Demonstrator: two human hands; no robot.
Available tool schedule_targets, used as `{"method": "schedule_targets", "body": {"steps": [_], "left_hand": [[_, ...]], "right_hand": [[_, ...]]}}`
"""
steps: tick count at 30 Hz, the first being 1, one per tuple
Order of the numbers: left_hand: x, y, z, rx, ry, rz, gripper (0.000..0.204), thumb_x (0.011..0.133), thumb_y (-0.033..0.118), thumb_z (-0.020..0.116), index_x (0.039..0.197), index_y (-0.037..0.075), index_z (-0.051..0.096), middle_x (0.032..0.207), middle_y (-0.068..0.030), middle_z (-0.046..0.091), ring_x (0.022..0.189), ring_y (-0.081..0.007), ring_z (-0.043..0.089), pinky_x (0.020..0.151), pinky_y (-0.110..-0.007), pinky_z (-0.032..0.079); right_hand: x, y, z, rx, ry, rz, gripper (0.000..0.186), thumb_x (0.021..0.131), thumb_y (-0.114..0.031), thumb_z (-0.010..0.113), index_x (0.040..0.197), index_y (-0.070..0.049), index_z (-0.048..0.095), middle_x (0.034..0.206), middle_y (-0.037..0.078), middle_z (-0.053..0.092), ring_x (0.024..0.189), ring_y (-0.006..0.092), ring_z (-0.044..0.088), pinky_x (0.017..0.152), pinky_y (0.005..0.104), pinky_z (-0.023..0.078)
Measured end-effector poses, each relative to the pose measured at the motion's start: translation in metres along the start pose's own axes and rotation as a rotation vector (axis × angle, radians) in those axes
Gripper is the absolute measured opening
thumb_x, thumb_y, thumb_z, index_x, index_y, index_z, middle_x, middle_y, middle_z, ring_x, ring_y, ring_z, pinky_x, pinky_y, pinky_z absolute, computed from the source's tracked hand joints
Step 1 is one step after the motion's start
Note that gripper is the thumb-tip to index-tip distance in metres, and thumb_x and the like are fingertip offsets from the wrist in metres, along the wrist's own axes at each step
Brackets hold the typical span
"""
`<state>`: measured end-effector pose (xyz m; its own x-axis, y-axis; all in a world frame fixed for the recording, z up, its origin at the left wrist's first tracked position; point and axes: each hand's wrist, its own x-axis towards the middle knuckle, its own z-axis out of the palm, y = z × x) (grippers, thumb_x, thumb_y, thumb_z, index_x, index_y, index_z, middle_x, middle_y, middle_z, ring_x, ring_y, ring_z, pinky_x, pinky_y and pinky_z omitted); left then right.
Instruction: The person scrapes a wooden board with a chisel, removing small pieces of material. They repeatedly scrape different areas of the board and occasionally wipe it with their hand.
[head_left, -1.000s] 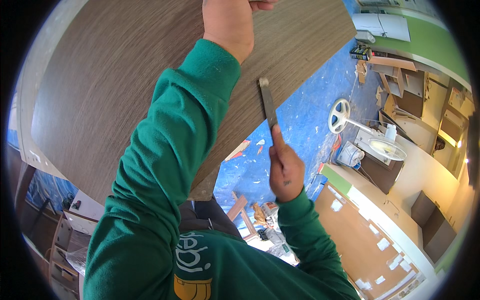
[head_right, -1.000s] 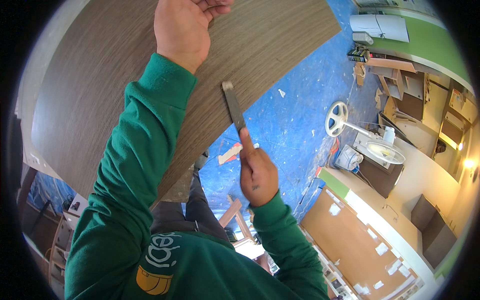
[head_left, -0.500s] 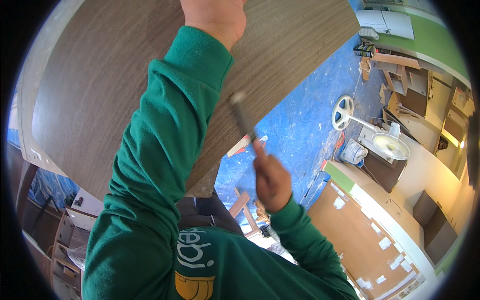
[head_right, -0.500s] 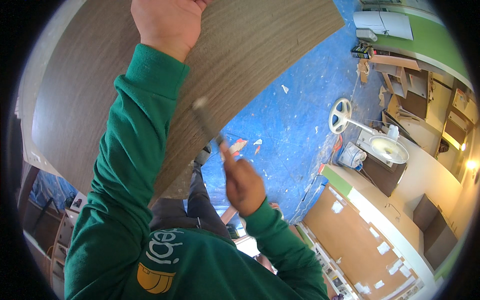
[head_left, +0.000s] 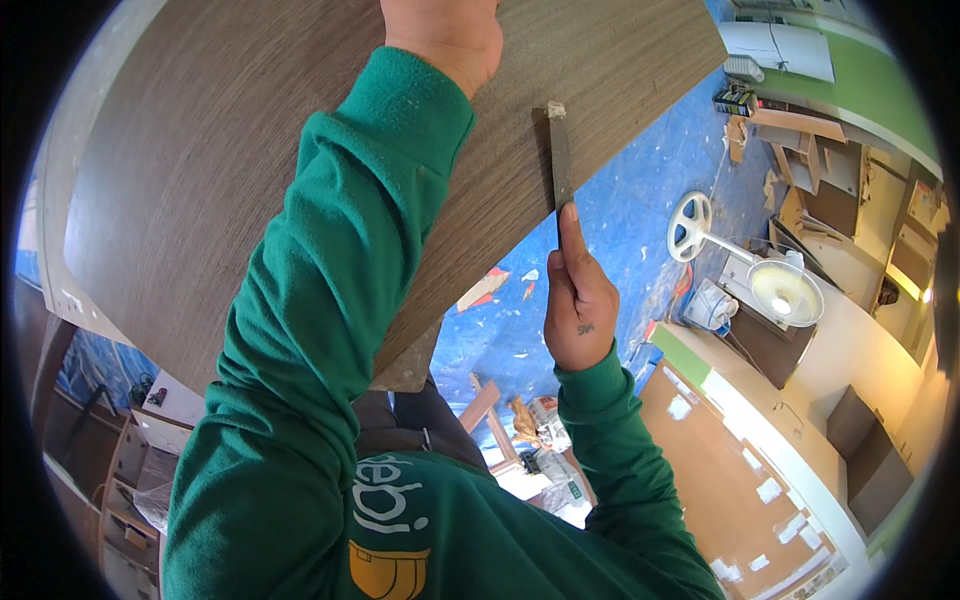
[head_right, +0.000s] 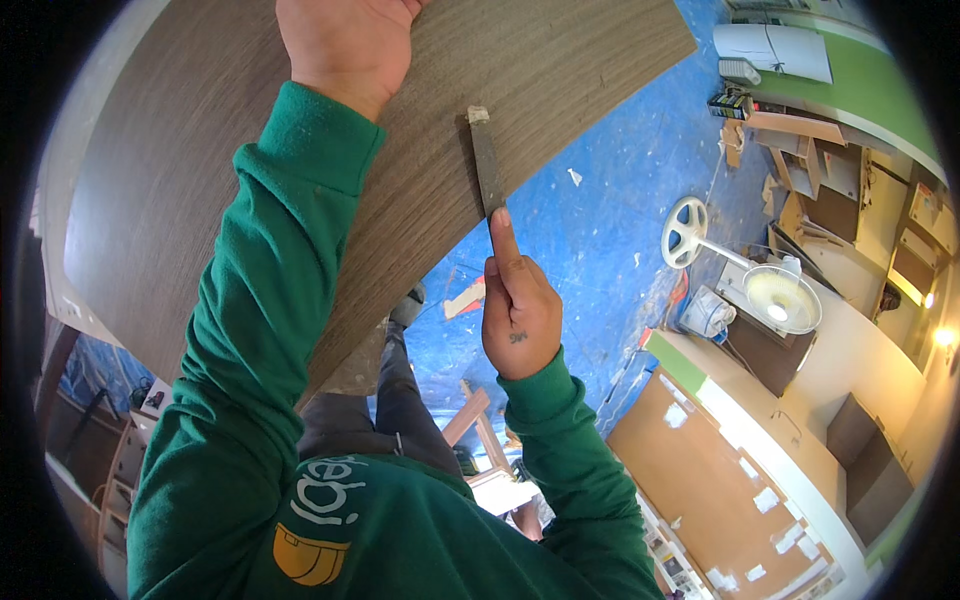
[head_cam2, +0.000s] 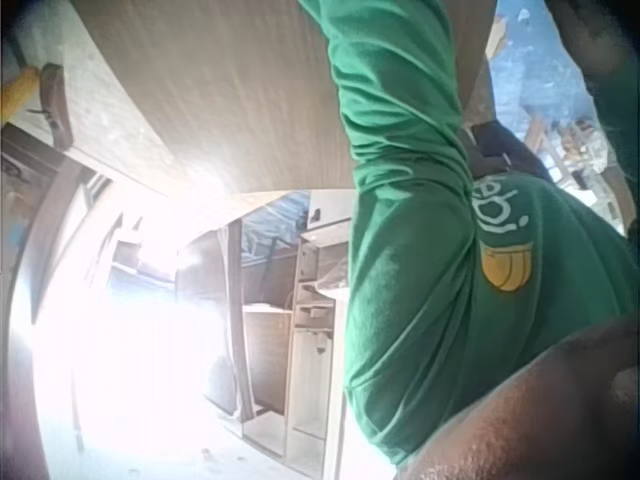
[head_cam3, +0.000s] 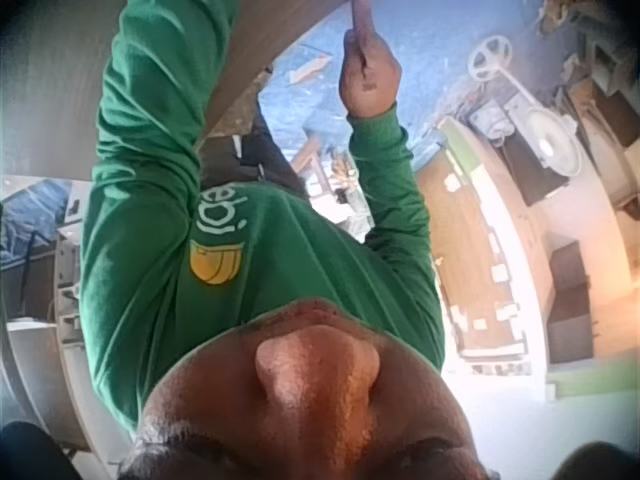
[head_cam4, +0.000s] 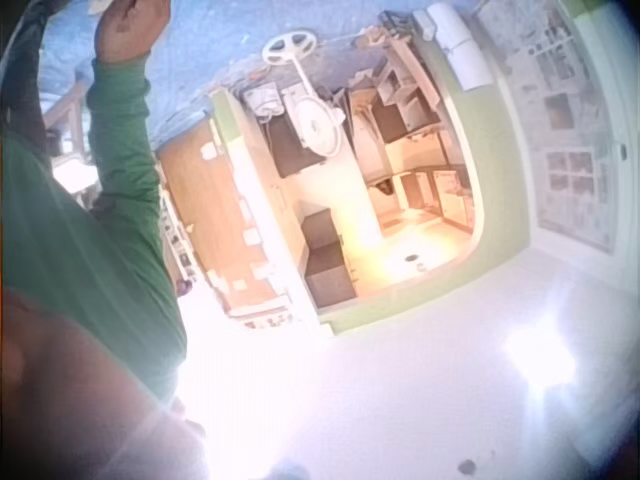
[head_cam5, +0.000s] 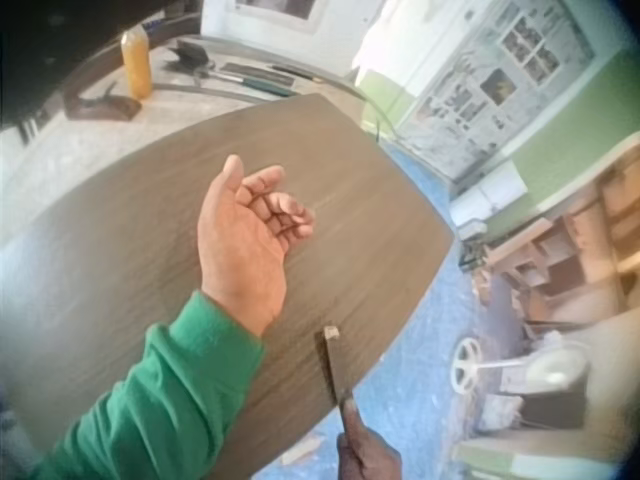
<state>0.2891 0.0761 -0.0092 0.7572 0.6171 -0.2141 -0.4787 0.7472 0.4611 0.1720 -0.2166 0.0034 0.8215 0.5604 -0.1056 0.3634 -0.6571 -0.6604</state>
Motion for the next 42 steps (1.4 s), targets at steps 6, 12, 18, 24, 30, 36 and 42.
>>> {"method": "schedule_targets", "body": {"steps": [6, 12, 18, 24, 30, 36, 42], "left_hand": [[0.0, -0.002, 0.0, 0.02, 0.025, -0.006, 0.047, 0.105, 0.051, 0.048, 0.108, 0.005, 0.058, 0.076, -0.0071, 0.062, 0.075, -0.022, 0.063, 0.074, -0.035, 0.05], [-0.002, -0.001, 0.0, 0.03, -0.004, -0.001, 0.048, 0.105, 0.051, 0.046, 0.11, 0.004, 0.058, 0.077, -0.0068, 0.062, 0.075, -0.0218, 0.063, 0.075, -0.035, 0.05], [-0.001, -0.003, -0.003, 0.033, -0.03, 0.012, 0.049, 0.105, 0.052, 0.046, 0.11, 0.004, 0.058, 0.077, -0.0066, 0.062, 0.077, -0.0216, 0.063, 0.076, -0.035, 0.051], [-0.01, -0.005, 0.01, 0.226, 0.024, 0.143, 0.047, 0.106, 0.051, 0.047, 0.11, 0.005, 0.059, 0.075, -0.0041, 0.06, 0.073, -0.0201, 0.061, 0.074, -0.034, 0.05], [-0.009, -0.01, -0.007, 1.122, -0.177, 0.179, 0.044, 0.102, 0.028, 0.066, 0.134, 0.0, 0.056, 0.103, -0.0128, 0.075, 0.097, -0.021, 0.069, 0.091, -0.035, 0.053], [-0.093, -0.011, 0.007, 2.128, -0.72, 0.624, 0.087, 0.091, 0.056, 0.07, 0.154, 0.003, 0.04, 0.156, -0.0254, 0.044, 0.146, -0.0397, 0.04, 0.121, -0.056, 0.027], [-0.106, -0.04, -0.003, 2.283, -1.127, 0.621, 0.081, 0.097, 0.043, 0.057, 0.16, 0.0, 0.028, 0.167, -0.0232, 0.024, 0.156, -0.0406, 0.021, 0.125, -0.06, 0.017]], "right_hand": [[-0.011, -0.012, -0.003, -0.014, -0.078, -0.059, 0.061, 0.095, 0.005, 0.058, 0.153, -0.01, 0.05, 0.073, 0.014, 0.055, 0.065, 0.0278, 0.058, 0.065, 0.0382, 0.05], [0.012, -0.003, -0.003, -0.098, 0.014, 0.027, 0.057, 0.096, 0.003, 0.059, 0.151, -0.008, 0.052, 0.071, 0.014, 0.05, 0.063, 0.0277, 0.054, 0.062, 0.0368, 0.047], [0.007, -0.039, -0.002, -0.081, 0.013, -0.146, 0.055, 0.095, 0.003, 0.063, 0.148, -0.012, 0.058, 0.072, 0.015, 0.053, 0.062, 0.0279, 0.055, 0.062, 0.0394, 0.05], [0.11, 0.061, -0.053, 0.005, 0.22, 0.124, 0.058, 0.102, -0.01, 0.057, 0.157, -0.007, 0.042, 0.078, 0.012, 0.064, 0.062, 0.019, 0.059, 0.058, 0.0334, 0.05], [0.0, 0.073, -0.064, 0.435, 0.236, 0.355, 0.039, 0.097, -0.008, 0.062, 0.134, 0.001, 0.055, 0.074, 0.002, 0.058, 0.057, 0.0095, 0.056, 0.052, 0.0243, 0.044], [-0.15, 0.086, -0.016, 0.769, 0.064, 1.076, 0.041, 0.097, -0.006, 0.061, 0.135, 0.003, 0.052, 0.071, 0.004, 0.055, 0.049, 0.0117, 0.053, 0.044, 0.0275, 0.045], [-0.271, 0.136, 0.03, 0.878, 0.215, 1.186, 0.036, 0.096, -0.005, 0.061, 0.131, -0.001, 0.054, 0.066, 0.002, 0.054, 0.046, 0.0116, 0.052, 0.041, 0.0278, 0.045]]}}
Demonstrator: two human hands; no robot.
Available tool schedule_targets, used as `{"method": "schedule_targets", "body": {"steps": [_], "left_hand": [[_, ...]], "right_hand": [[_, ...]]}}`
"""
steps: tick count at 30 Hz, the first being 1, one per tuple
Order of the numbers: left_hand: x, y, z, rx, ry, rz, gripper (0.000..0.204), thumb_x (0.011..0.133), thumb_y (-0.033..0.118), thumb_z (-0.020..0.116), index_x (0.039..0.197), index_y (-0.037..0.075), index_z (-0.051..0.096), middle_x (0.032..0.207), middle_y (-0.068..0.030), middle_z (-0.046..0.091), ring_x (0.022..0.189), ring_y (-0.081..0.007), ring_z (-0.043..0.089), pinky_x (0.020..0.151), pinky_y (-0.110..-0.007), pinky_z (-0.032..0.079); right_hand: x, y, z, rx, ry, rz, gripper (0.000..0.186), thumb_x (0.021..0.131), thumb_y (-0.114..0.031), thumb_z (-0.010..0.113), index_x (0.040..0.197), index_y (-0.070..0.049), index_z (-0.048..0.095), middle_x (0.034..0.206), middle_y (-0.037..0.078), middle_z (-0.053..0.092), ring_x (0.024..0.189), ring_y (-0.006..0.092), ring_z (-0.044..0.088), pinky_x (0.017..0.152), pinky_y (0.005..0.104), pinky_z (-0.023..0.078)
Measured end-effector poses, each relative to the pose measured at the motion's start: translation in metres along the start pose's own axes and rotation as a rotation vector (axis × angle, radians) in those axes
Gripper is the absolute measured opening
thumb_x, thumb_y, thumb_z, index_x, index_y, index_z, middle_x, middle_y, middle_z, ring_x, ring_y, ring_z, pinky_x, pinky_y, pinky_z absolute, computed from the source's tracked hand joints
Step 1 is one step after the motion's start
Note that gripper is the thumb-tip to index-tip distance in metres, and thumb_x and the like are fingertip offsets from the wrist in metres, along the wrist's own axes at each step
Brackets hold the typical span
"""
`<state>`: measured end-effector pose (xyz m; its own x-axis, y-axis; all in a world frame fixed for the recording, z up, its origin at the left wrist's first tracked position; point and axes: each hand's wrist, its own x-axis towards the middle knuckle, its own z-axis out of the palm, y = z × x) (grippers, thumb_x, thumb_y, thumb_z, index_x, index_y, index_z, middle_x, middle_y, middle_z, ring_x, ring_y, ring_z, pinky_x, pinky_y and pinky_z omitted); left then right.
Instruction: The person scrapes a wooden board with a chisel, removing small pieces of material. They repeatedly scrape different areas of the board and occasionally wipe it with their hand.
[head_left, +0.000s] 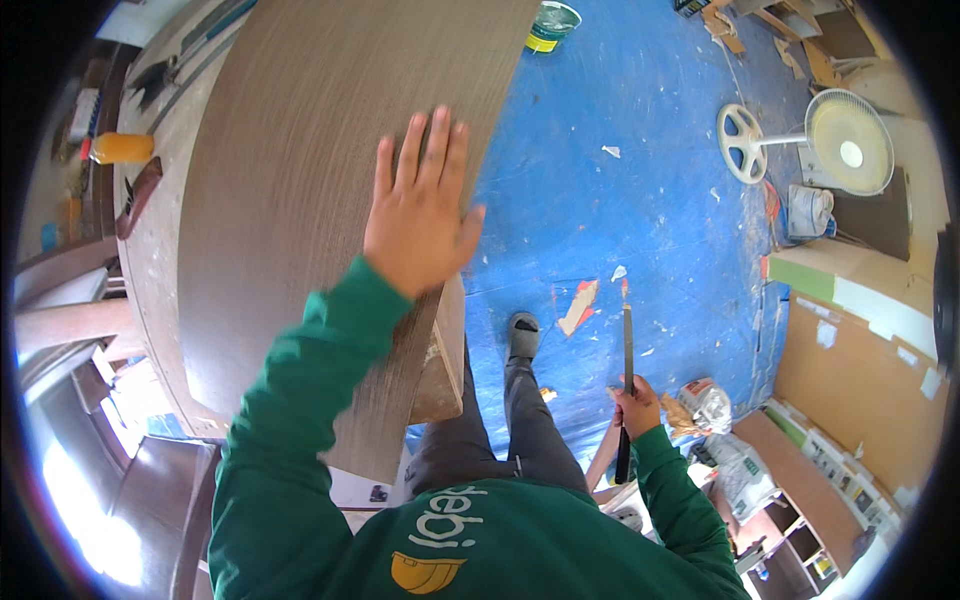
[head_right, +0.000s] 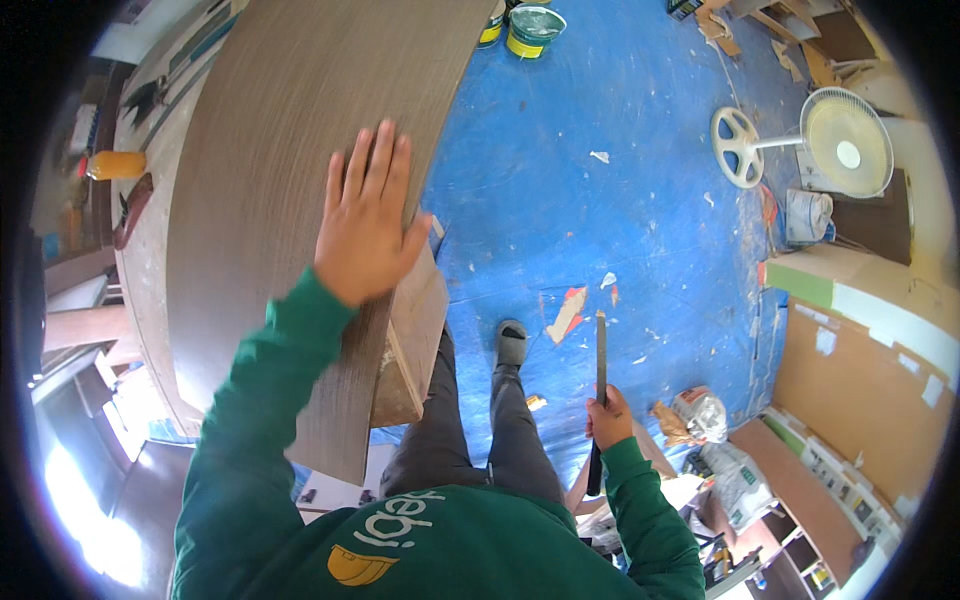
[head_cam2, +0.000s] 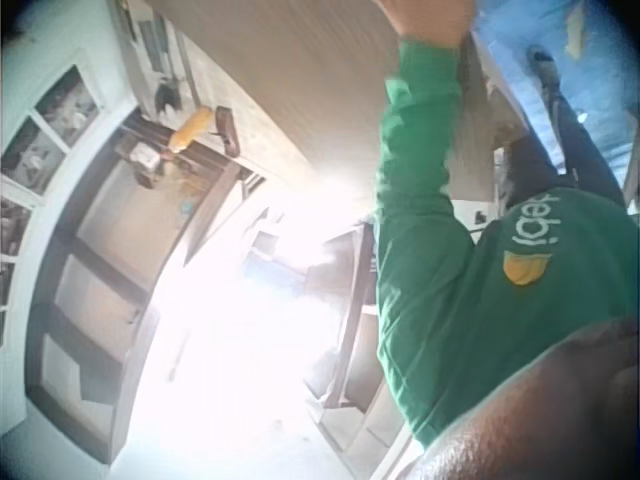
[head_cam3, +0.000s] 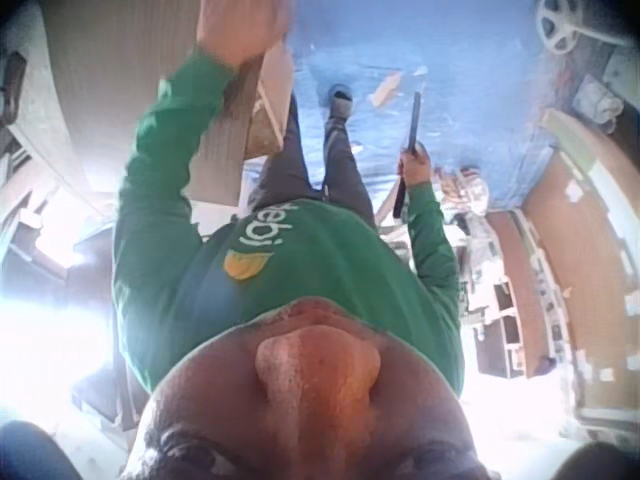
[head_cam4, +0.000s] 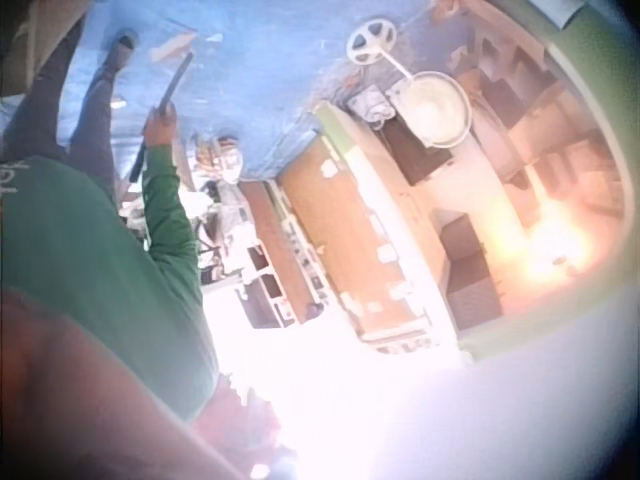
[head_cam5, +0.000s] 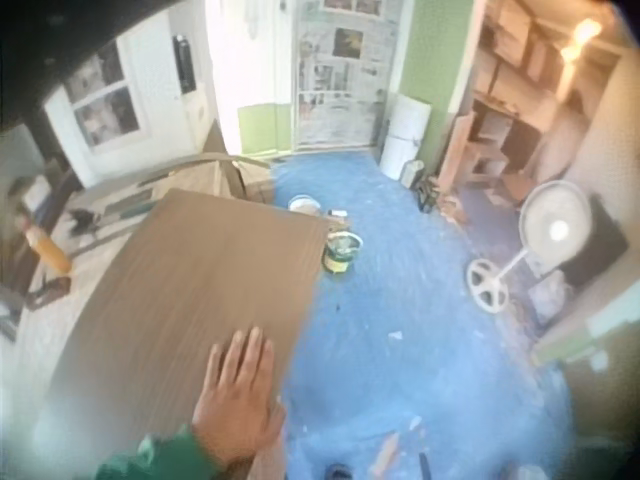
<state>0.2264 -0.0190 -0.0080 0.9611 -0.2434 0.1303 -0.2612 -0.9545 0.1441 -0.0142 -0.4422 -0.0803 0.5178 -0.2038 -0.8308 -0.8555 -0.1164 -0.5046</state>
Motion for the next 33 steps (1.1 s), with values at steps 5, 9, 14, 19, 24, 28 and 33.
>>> {"method": "schedule_targets", "body": {"steps": [5, 9, 14, 19, 24, 28, 33], "left_hand": [[0.141, -0.03, 0.055, 0.224, 0.072, 0.15, 0.073, 0.101, 0.035, 0.05, 0.162, 0.005, 0.024, 0.17, -0.014, 0.024, 0.157, -0.0302, 0.023, 0.126, -0.056, 0.02], [0.242, -0.038, 0.052, 0.209, 0.356, 0.248, 0.055, 0.099, 0.034, 0.051, 0.143, 0.0, 0.049, 0.151, -0.0185, 0.048, 0.142, -0.0341, 0.042, 0.115, -0.054, 0.036], [0.282, -0.043, 0.06, 0.046, 0.086, 0.108, 0.063, 0.098, 0.033, 0.05, 0.152, 0.001, 0.041, 0.163, -0.0196, 0.037, 0.151, -0.0353, 0.034, 0.121, -0.058, 0.027], [0.19, -0.038, 0.053, 0.11, 0.127, 0.275, 0.065, 0.103, 0.036, 0.046, 0.159, 0.005, 0.032, 0.168, -0.0155, 0.027, 0.156, -0.0306, 0.025, 0.126, -0.054, 0.021], [0.045, -0.017, 0.012, 0.015, -0.037, 0.326, 0.066, 0.106, 0.033, 0.044, 0.163, 0.008, 0.024, 0.171, -0.0124, 0.021, 0.158, -0.0308, 0.019, 0.127, -0.055, 0.016], [-0.053, 0.008, -0.019, 0.002, -0.185, 0.284, 0.068, 0.103, 0.033, 0.046, 0.161, 0.003, 0.027, 0.17, -0.0152, 0.022, 0.157, -0.0323, 0.021, 0.127, -0.055, 0.015], [-0.171, 0.04, -0.05, -0.022, -0.313, 0.177, 0.066, 0.102, 0.034, 0.046, 0.158, 0.001, 0.034, 0.168, -0.0179, 0.027, 0.156, -0.0352, 0.024, 0.126, -0.056, 0.014]], "right_hand": [[-0.008, 0.023, -0.007, -0.031, 0.042, -0.059, 0.032, 0.096, -0.005, 0.062, 0.126, -0.002, 0.056, 0.065, 0.001, 0.053, 0.046, 0.0102, 0.052, 0.039, 0.0269, 0.044], [-0.028, 0.031, -0.011, -0.078, 0.005, -0.036, 0.03, 0.095, -0.005, 0.062, 0.124, -0.003, 0.058, 0.065, 0.001, 0.054, 0.047, 0.0103, 0.052, 0.04, 0.027, 0.043], [-0.045, 0.056, -0.018, -0.073, 0.038, 0.021, 0.028, 0.094, -0.005, 0.063, 0.121, -0.003, 0.059, 0.064, 0.001, 0.054, 0.046, 0.0114, 0.053, 0.04, 0.0279, 0.044], [-0.041, 0.057, -0.015, -0.088, 0.026, 0.018, 0.027, 0.094, -0.007, 0.063, 0.12, -0.005, 0.059, 0.064, 0.002, 0.054, 0.045, 0.0125, 0.052, 0.04, 0.0284, 0.044], [-0.026, 0.042, -0.018, -0.125, -0.011, -0.01, 0.016, 0.094, -0.008, 0.063, 0.109, -0.006, 0.058, 0.064, 0.002, 0.055, 0.044, 0.0132, 0.053, 0.04, 0.0289, 0.045], [-0.015, 0.034, -0.027, -0.166, -0.063, -0.065, 0.012, 0.093, -0.009, 0.064, 0.101, -0.007, 0.056, 0.064, 0.003, 0.055, 0.045, 0.0139, 0.054, 0.039, 0.0312, 0.045], [-0.018, -0.002, -0.033, -0.247, -0.159, -0.021, 0.017, 0.09, -0.008, 0.065, 0.105, -0.004, 0.056, 0.066, 0.006, 0.056, 0.046, 0.016, 0.056, 0.039, 0.0336, 0.047]]}}
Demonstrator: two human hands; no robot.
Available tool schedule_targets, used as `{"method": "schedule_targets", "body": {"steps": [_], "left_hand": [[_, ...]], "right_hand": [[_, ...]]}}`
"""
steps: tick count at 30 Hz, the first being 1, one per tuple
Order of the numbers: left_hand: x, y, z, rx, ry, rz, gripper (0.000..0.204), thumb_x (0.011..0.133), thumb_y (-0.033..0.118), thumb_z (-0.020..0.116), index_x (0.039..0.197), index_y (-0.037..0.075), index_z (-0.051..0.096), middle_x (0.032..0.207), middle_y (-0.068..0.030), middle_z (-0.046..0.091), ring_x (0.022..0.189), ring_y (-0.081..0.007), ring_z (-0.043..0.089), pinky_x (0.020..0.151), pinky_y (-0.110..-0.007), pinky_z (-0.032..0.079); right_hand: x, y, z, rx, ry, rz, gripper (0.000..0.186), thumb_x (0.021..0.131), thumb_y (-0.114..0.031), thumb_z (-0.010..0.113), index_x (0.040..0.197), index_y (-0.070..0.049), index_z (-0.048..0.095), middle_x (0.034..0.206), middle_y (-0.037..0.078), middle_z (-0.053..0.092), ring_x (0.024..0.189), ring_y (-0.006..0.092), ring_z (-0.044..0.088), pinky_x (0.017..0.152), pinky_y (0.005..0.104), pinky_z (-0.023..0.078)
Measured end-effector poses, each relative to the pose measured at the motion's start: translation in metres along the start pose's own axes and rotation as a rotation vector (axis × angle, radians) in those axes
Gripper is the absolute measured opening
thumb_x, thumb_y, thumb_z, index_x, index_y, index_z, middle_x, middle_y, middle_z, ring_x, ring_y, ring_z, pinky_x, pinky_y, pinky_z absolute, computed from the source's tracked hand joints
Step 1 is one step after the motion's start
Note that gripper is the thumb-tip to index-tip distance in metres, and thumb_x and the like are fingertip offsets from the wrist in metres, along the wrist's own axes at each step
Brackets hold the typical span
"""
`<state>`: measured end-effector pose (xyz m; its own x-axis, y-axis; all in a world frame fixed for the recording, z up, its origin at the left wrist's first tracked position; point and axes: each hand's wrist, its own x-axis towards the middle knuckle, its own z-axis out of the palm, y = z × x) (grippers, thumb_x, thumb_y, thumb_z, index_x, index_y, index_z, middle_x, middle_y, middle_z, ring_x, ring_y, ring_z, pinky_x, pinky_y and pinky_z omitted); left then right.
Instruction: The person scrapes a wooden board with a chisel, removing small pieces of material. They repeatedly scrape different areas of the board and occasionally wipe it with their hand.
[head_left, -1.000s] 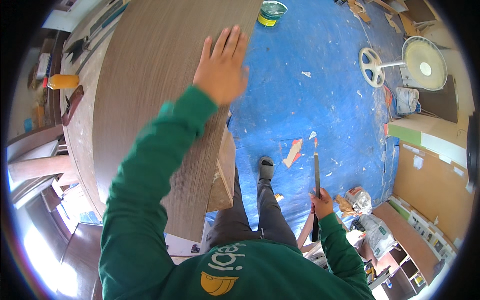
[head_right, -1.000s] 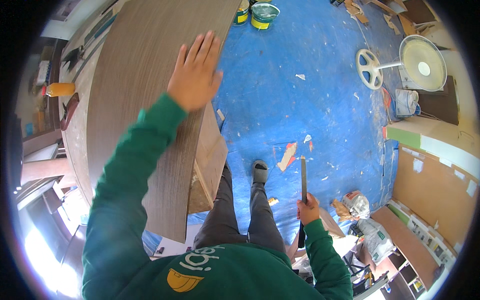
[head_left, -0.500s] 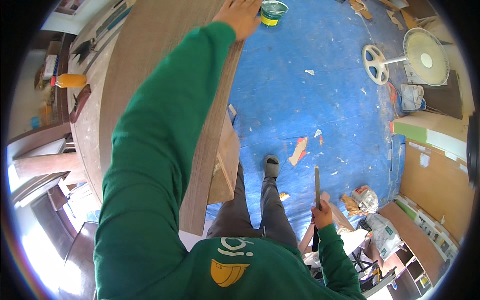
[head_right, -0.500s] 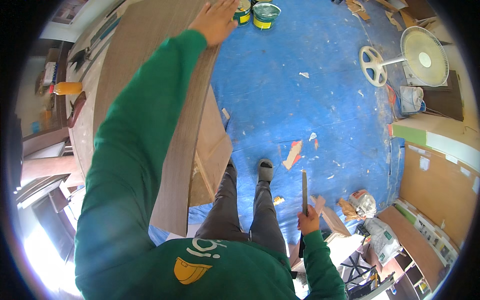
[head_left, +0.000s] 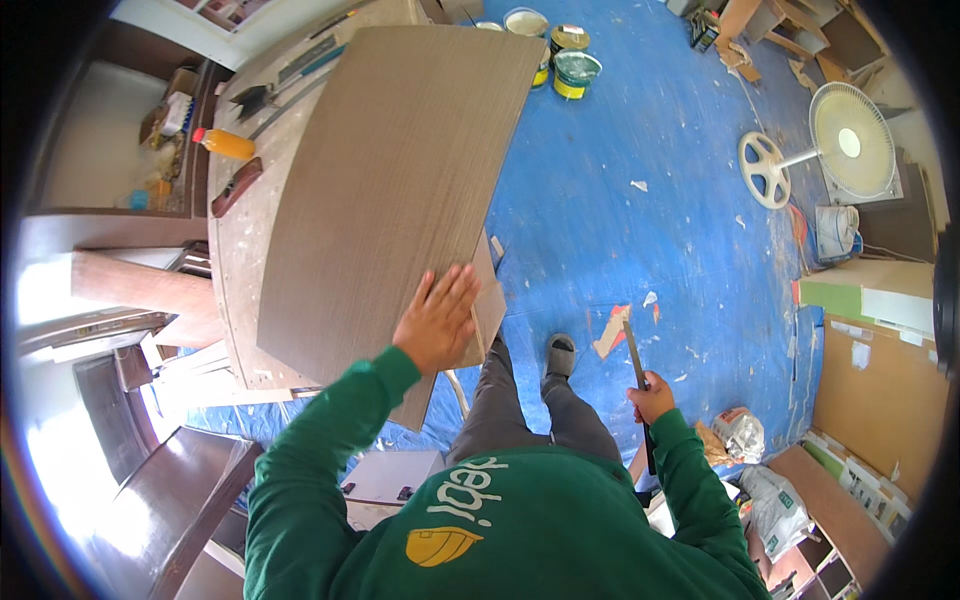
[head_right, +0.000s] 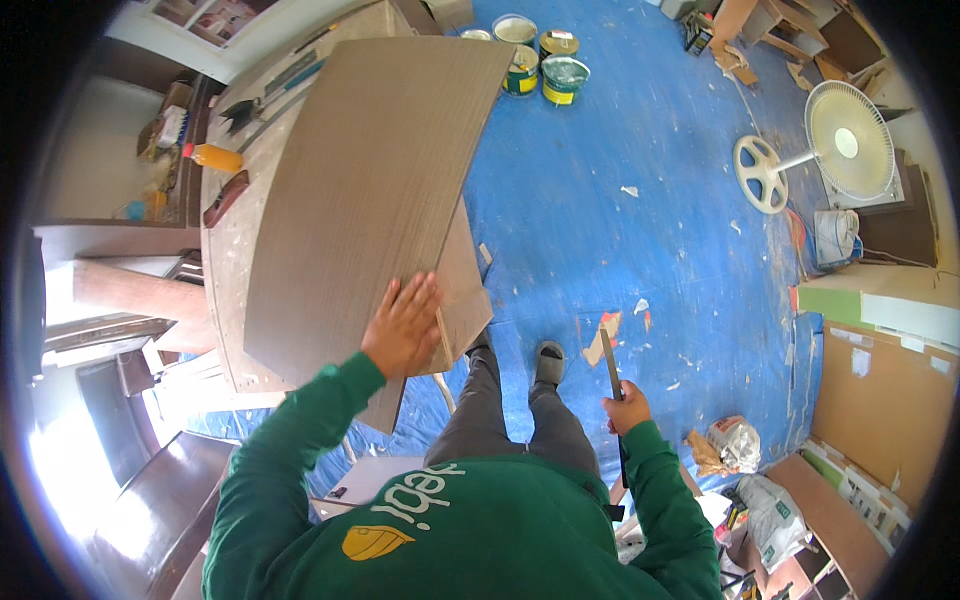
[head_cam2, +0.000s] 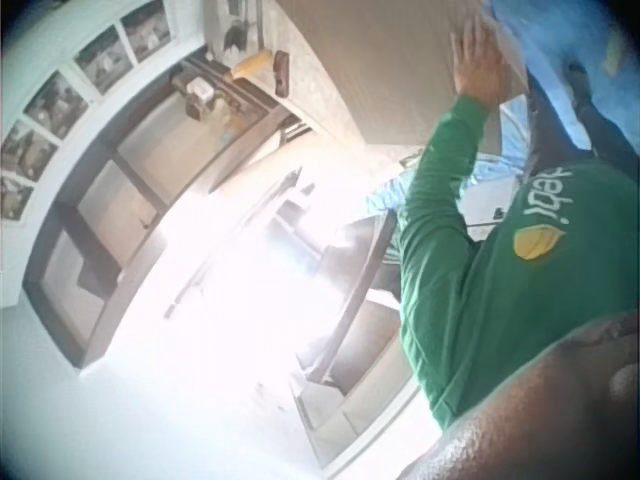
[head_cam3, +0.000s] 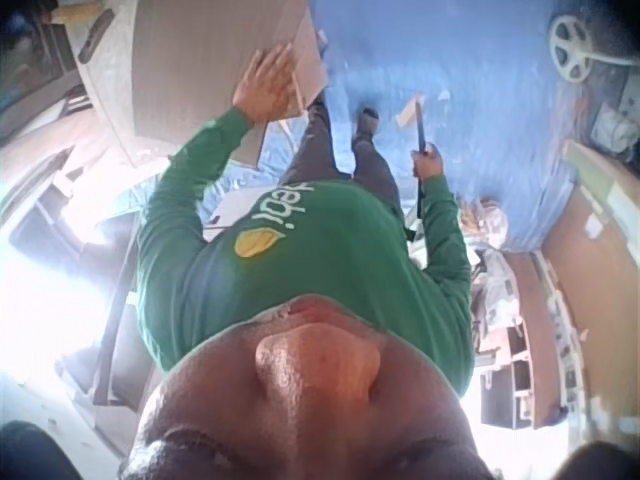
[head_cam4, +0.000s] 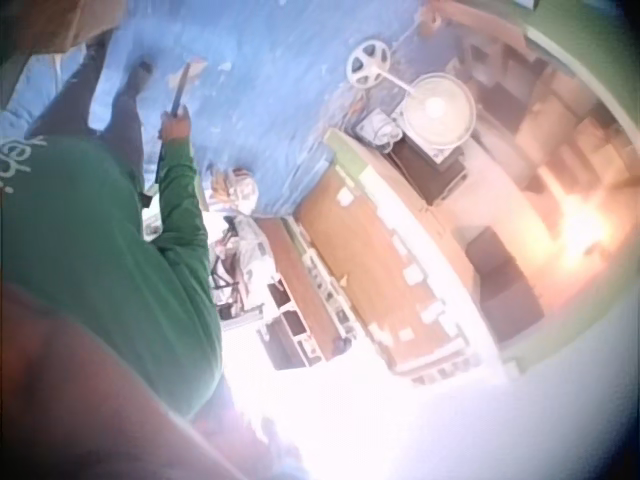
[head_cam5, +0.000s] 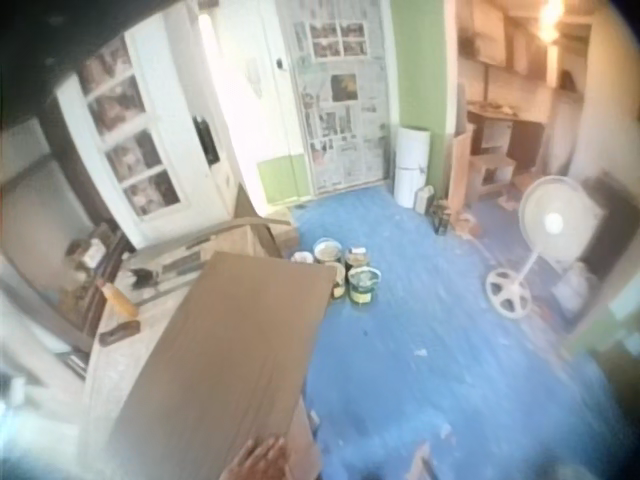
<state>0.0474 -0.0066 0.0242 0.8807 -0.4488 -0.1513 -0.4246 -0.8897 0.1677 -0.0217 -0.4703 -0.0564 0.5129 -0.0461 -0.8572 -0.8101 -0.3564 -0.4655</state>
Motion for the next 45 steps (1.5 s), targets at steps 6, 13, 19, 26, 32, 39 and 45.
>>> {"method": "schedule_targets", "body": {"steps": [6, 13, 19, 26, 32, 39, 45], "left_hand": [[-0.144, 0.08, 0.022, -0.06, -0.123, -0.172, 0.064, 0.102, 0.036, 0.049, 0.156, 0.003, 0.039, 0.166, -0.0193, 0.03, 0.155, -0.0369, 0.025, 0.126, -0.056, 0.016], [-0.294, 0.157, 0.068, -0.32, -0.504, -0.459, 0.039, 0.102, 0.039, 0.048, 0.111, 0.009, 0.071, 0.119, -0.0201, 0.068, 0.128, -0.035, 0.057, 0.111, -0.053, 0.039], [-0.243, 0.135, 0.156, -0.343, -0.359, -0.602, 0.039, 0.106, 0.034, 0.043, 0.103, 0.006, 0.07, 0.091, -0.0201, 0.073, 0.09, -0.0429, 0.07, 0.079, -0.055, 0.055], [-0.034, 0.175, 0.056, -1.002, 0.042, -0.258, 0.058, 0.089, 0.01, 0.06, 0.146, 0.008, 0.051, 0.132, -0.0217, 0.062, 0.121, -0.0399, 0.06, 0.099, -0.05, 0.049], [0.051, 0.21, -0.003, -0.372, 0.146, 0.291, 0.091, 0.078, 0.002, 0.063, 0.162, 0.012, 0.029, 0.166, -0.0198, 0.027, 0.155, -0.0366, 0.025, 0.126, -0.05, 0.024], [0.043, 0.158, 0.009, -0.359, 0.093, -0.295, 0.082, 0.085, 0.011, 0.059, 0.161, 0.006, 0.028, 0.169, -0.0179, 0.023, 0.157, -0.0341, 0.021, 0.127, -0.052, 0.02], [0.045, 0.196, -0.021, -0.314, 0.375, 0.253, 0.084, 0.081, 0.012, 0.066, 0.158, 0.004, 0.032, 0.166, -0.0199, 0.028, 0.155, -0.038, 0.025, 0.125, -0.053, 0.024]], "right_hand": [[-0.028, -0.074, -0.018, 0.23, -0.306, -0.064, 0.015, 0.093, -0.008, 0.063, 0.106, -0.001, 0.059, 0.068, 0.007, 0.058, 0.05, 0.0172, 0.058, 0.046, 0.0353, 0.052], [-0.06, -0.092, -0.025, 0.09, -0.457, -0.193, 0.026, 0.098, -0.027, 0.069, 0.104, -0.003, 0.063, 0.069, 0.006, 0.059, 0.051, 0.0169, 0.058, 0.045, 0.0338, 0.05], [-0.066, -0.1, -0.037, 0.222, -0.502, -0.124, 0.024, 0.098, -0.025, 0.069, 0.101, -0.002, 0.063, 0.068, 0.005, 0.058, 0.054, 0.0159, 0.058, 0.051, 0.035, 0.052], [-0.089, -0.114, -0.041, 0.142, -0.498, -0.23, 0.024, 0.093, -0.02, 0.071, 0.106, -0.003, 0.06, 0.073, 0.004, 0.058, 0.058, 0.0154, 0.059, 0.052, 0.0327, 0.052], [-0.111, -0.135, -0.038, 0.152, -0.604, -0.185, 0.022, 0.094, -0.018, 0.067, 0.107, -0.002, 0.058, 0.071, 0.002, 0.054, 0.057, 0.0143, 0.056, 0.05, 0.0306, 0.047], [-0.142, -0.152, -0.05, 0.264, -0.756, -0.129, 0.023, 0.096, -0.018, 0.065, 0.109, -0.001, 0.058, 0.067, 0.0, 0.048, 0.052, 0.0122, 0.048, 0.045, 0.0297, 0.039], [-0.145, -0.158, -0.032, 0.406, -0.817, -0.177, 0.023, 0.095, -0.017, 0.066, 0.109, -0.001, 0.057, 0.066, 0.0, 0.05, 0.049, 0.0128, 0.048, 0.044, 0.0281, 0.041]]}}
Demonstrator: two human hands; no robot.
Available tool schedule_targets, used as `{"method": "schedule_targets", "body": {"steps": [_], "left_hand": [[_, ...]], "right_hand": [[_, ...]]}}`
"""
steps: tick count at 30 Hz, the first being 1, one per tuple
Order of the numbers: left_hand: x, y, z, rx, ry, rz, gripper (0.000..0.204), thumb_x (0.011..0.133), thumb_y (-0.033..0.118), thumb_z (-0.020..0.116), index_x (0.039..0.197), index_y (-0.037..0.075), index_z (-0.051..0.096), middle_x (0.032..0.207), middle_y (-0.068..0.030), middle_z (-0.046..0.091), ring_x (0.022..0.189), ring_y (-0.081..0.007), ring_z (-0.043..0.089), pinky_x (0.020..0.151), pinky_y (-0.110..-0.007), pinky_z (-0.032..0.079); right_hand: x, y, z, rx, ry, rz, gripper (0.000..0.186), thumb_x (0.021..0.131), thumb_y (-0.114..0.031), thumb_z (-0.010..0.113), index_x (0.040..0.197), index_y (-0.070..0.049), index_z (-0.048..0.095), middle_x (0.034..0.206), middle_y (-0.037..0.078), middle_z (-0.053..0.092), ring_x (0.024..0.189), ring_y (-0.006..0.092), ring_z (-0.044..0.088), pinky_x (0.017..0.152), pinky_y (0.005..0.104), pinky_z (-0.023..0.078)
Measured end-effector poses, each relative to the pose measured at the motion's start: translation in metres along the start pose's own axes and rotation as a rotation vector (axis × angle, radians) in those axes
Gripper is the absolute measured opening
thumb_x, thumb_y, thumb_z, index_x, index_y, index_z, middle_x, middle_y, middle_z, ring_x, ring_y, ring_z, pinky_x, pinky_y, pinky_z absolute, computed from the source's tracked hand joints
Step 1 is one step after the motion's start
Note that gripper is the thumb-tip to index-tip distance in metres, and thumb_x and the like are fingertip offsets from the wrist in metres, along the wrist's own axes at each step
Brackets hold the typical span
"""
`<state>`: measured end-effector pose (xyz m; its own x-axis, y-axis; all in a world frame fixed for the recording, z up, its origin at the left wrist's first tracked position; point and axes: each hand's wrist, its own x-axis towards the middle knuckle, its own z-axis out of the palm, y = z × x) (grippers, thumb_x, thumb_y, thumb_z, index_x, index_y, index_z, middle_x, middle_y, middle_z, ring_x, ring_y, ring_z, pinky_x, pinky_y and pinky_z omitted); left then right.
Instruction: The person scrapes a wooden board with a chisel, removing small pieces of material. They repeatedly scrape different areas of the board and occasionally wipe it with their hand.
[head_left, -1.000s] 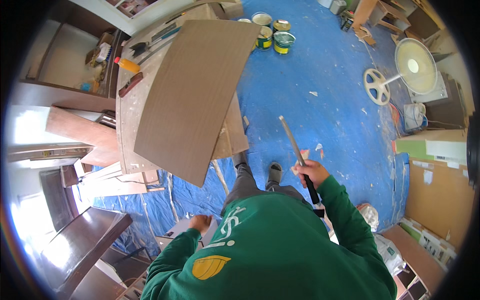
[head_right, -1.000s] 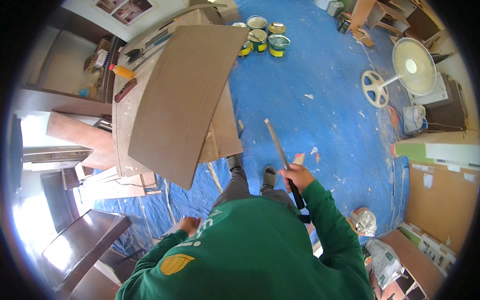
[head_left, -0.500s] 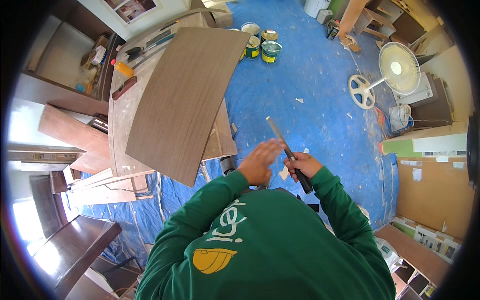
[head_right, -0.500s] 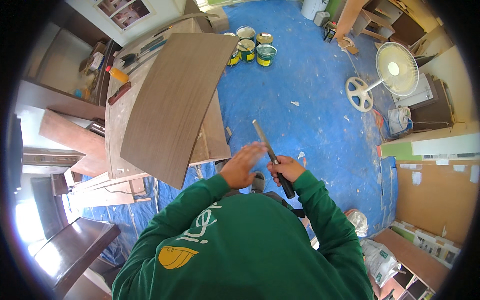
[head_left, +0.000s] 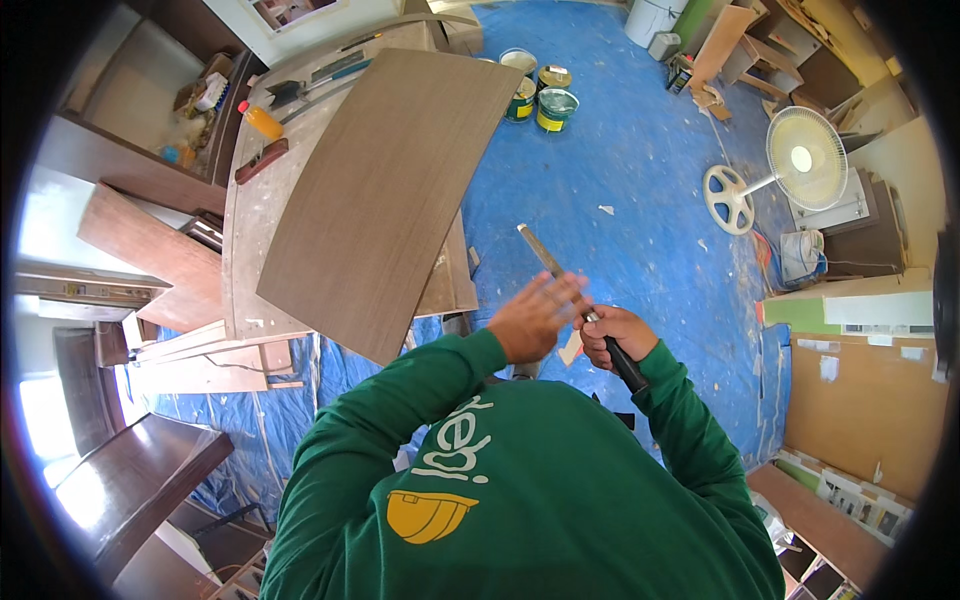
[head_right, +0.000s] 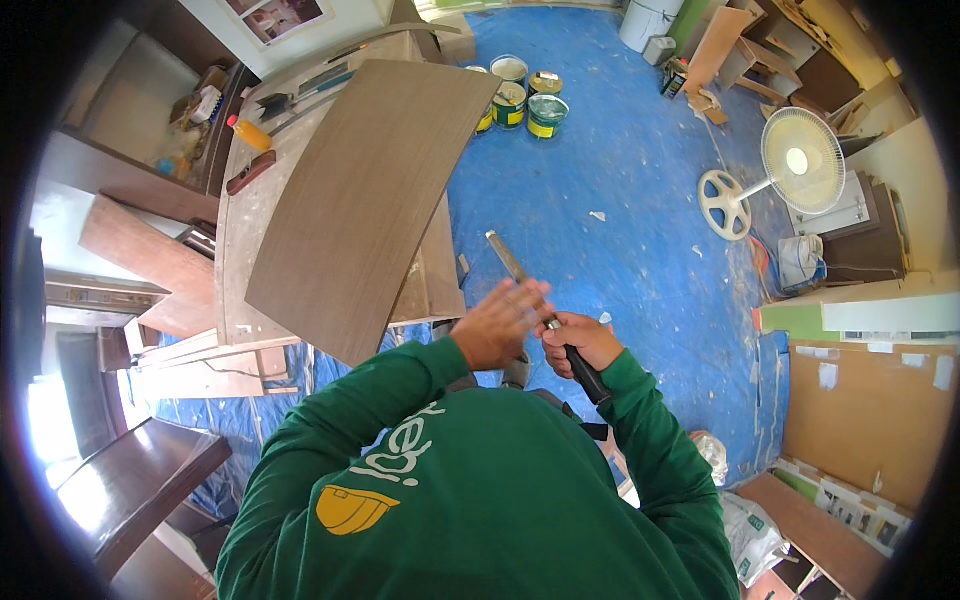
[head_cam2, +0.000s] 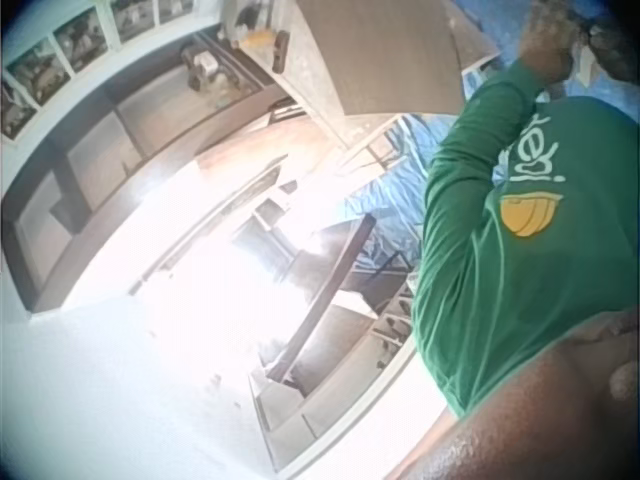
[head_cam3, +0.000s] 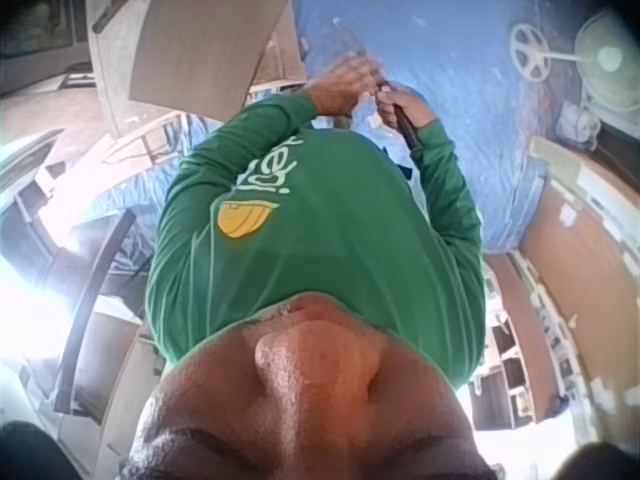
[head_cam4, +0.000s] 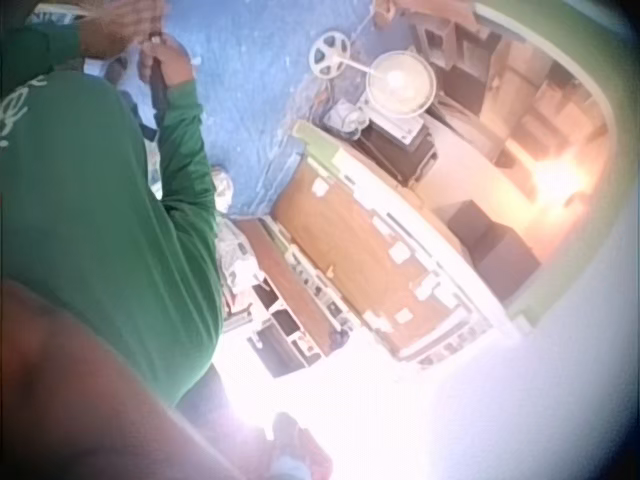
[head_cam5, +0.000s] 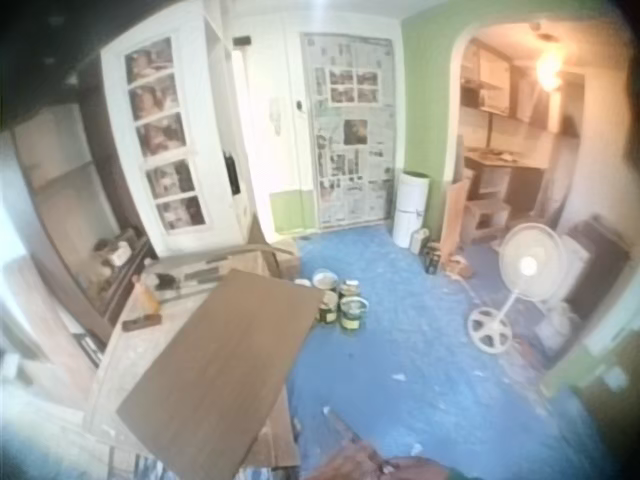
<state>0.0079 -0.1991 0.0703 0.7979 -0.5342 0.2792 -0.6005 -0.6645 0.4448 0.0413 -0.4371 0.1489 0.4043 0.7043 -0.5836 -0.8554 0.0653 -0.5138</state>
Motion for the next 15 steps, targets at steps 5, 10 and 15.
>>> {"method": "schedule_targets", "body": {"steps": [5, 10, 15], "left_hand": [[-0.002, -0.027, 0.002, 0.1, 0.12, -0.253, 0.068, 0.084, 0.015, 0.065, 0.149, 0.011, 0.048, 0.163, -0.0205, 0.035, 0.153, -0.0399, 0.03, 0.123, -0.06, 0.022], [-0.055, -0.071, 0.008, 0.195, -0.051, -0.393, 0.061, 0.086, 0.018, 0.065, 0.145, 0.013, 0.053, 0.161, -0.0215, 0.037, 0.151, -0.041, 0.032, 0.122, -0.063, 0.021], [-0.097, -0.131, -0.01, 0.103, 0.163, -0.404, 0.073, 0.088, 0.023, 0.067, 0.155, 0.011, 0.042, 0.165, -0.0207, 0.03, 0.154, -0.0391, 0.025, 0.124, -0.059, 0.02]], "right_hand": [[-0.004, -0.004, 0.016, -0.038, -0.031, 0.032, 0.026, 0.095, -0.018, 0.066, 0.112, 0.0, 0.057, 0.067, 0.001, 0.052, 0.049, 0.0133, 0.051, 0.045, 0.028, 0.043], [-0.017, -0.005, 0.024, -0.238, 0.215, -0.172, 0.031, 0.096, -0.013, 0.064, 0.122, 0.002, 0.058, 0.069, 0.004, 0.055, 0.052, 0.0145, 0.055, 0.048, 0.0295, 0.046], [0.007, 0.019, 0.006, -0.027, 0.458, -0.213, 0.016, 0.093, -0.009, 0.066, 0.105, -0.002, 0.058, 0.068, 0.005, 0.056, 0.055, 0.0171, 0.057, 0.049, 0.0338, 0.05]]}}
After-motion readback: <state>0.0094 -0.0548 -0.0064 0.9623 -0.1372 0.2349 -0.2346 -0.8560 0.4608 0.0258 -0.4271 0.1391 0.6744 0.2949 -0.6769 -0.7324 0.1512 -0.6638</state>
